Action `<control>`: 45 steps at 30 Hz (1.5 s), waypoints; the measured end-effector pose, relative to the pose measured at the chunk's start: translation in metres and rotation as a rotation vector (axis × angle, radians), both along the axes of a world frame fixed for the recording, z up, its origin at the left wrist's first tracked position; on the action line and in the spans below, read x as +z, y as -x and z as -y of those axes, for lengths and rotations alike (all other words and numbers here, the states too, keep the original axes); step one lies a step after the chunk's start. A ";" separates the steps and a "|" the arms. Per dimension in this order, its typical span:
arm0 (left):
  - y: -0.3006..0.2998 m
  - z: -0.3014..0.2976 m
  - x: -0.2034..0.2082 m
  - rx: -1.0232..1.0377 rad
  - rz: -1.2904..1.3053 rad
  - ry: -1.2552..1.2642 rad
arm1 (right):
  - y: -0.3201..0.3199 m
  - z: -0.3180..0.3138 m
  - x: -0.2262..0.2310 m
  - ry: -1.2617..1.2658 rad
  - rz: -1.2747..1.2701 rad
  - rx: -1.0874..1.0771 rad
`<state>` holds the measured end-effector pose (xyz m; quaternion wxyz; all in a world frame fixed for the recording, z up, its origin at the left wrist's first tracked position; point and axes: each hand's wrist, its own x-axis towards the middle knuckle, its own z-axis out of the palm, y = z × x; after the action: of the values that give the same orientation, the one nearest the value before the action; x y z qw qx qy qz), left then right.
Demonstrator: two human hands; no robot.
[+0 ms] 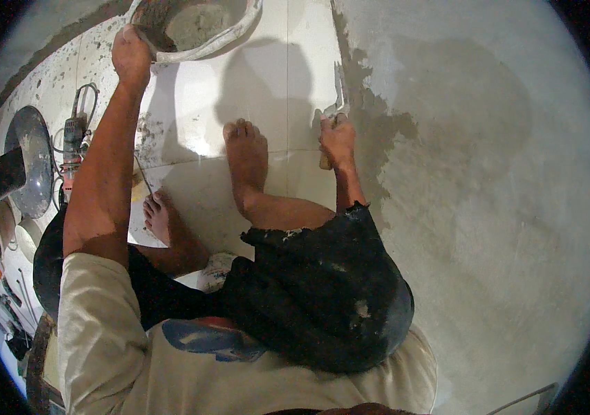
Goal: The person scoops plaster from a bucket with a trowel and applies it to the wall, smoothing the surface repeatedly. The person works on a corner section of the wall, repeatedly loading the trowel and spreading the material.
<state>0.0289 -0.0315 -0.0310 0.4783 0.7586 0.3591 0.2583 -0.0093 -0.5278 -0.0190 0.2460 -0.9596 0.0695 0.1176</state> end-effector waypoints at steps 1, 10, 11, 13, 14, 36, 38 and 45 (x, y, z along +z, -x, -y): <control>0.002 -0.001 -0.001 -0.020 0.077 0.019 | -0.007 -0.008 -0.006 0.096 0.034 0.074; 0.008 -0.008 -0.005 -0.011 0.111 0.057 | -0.008 -0.005 0.000 -0.355 -0.009 -0.196; 0.006 -0.003 0.000 -0.023 0.107 0.086 | -0.003 0.002 0.004 -0.362 0.025 -0.181; 0.004 -0.002 0.001 -0.045 0.132 0.089 | 0.003 0.012 0.014 -0.386 0.100 -0.140; 0.005 0.000 0.000 -0.057 0.157 0.067 | 0.012 0.014 0.018 -0.423 0.102 -0.189; -0.008 -0.007 -0.013 -0.082 0.130 0.054 | -0.008 0.066 -0.032 -0.126 -0.034 0.071; -0.007 0.009 -0.007 -0.085 0.127 0.093 | -0.008 0.077 -0.034 -0.078 -0.058 0.072; 0.010 -0.022 -0.010 -0.137 0.100 0.089 | 0.069 0.036 0.066 -0.304 -0.395 -0.313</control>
<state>0.0190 -0.0099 -0.0414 0.5455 0.7455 0.2934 0.2462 -0.0787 -0.5636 0.0474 0.3835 -0.8479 0.2447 0.2720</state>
